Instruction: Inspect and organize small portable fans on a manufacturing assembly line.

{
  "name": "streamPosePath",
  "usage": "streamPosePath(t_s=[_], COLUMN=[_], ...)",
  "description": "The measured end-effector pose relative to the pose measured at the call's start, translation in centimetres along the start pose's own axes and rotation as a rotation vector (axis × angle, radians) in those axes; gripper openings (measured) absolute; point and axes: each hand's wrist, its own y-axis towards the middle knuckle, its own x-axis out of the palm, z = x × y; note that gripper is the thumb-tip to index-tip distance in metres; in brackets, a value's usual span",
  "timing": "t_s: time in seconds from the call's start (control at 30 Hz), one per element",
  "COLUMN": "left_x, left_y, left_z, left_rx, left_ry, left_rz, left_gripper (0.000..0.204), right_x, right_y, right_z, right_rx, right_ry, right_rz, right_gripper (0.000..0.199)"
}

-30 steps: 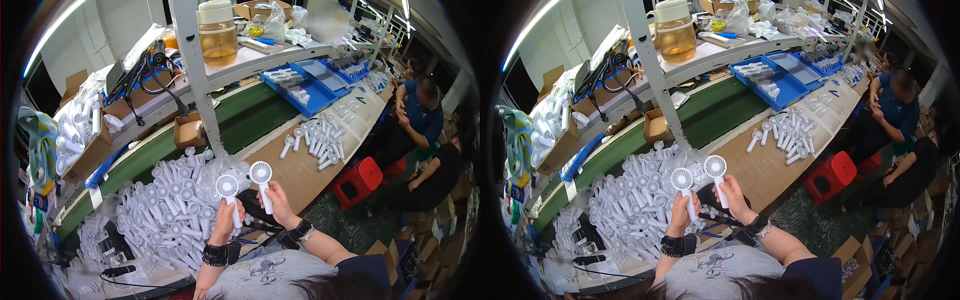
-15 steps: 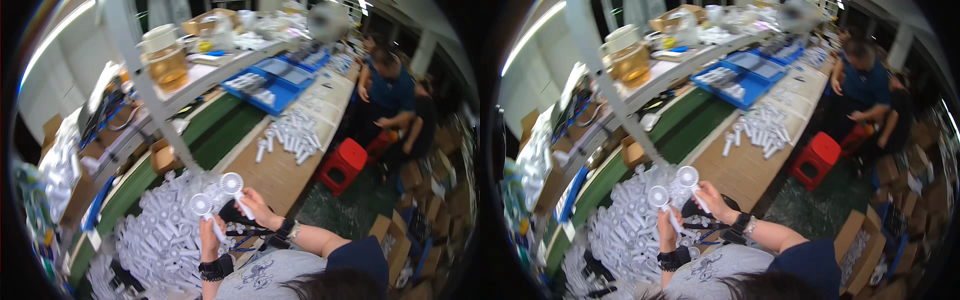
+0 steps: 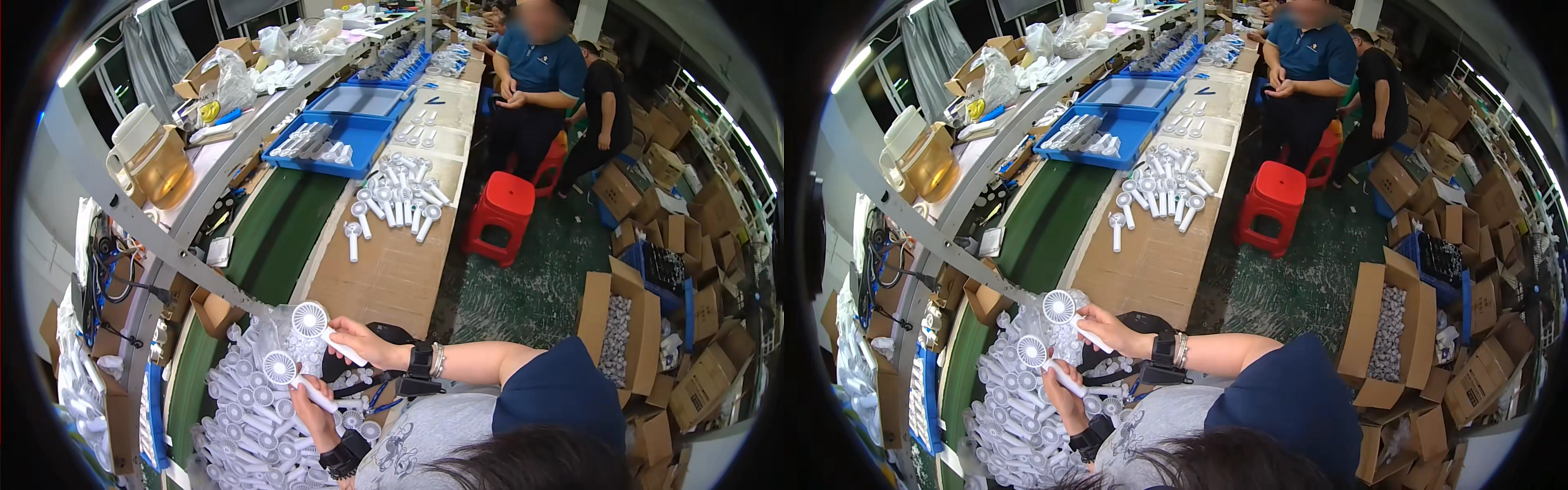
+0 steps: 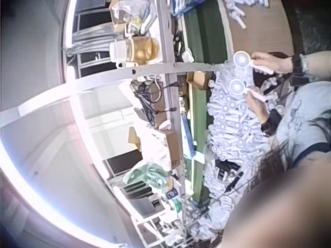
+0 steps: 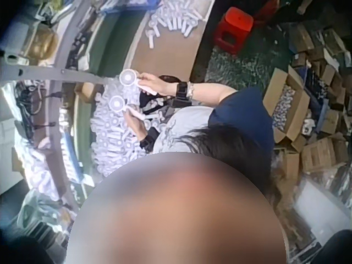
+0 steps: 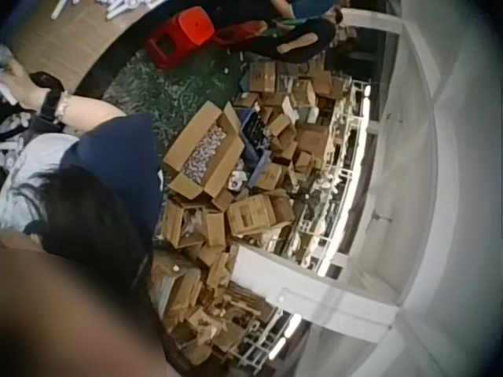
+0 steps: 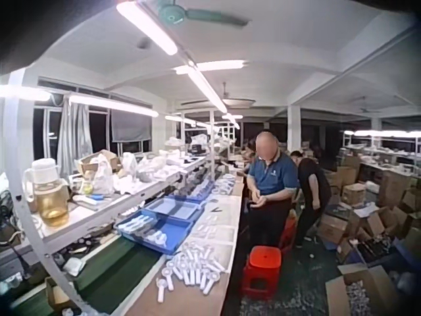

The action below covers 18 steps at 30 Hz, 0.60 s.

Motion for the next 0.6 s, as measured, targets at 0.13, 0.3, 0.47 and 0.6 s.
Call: streamPosePath(t_s=[0.13,0.3,0.47,0.6], left_x=[-0.3,-0.3,-1.4,-1.3], left_y=[0.0,0.0,-1.0,-0.3], left_z=[-0.1,-0.3,0.2,0.1], left_rx=[-0.009,-0.020,0.003,-0.096], left_ry=[-0.016,-0.020,-0.006,-0.031], left_rz=[-0.017,-0.024,-0.021,0.028], left_gripper=[0.034,0.035,0.037,0.036], right_x=[-0.1,-0.2,0.8,0.9], right_y=[0.0,-0.1,-0.6,-0.9], right_z=[-0.5,-0.3,-0.4,-1.3], right_rx=[-0.005,-0.062,-0.061,-0.084], right_ry=[0.002,0.026,0.038,0.079], right_rz=[-0.003,0.003,-0.003,0.092], right_gripper=[0.029,0.028,0.024,0.018])
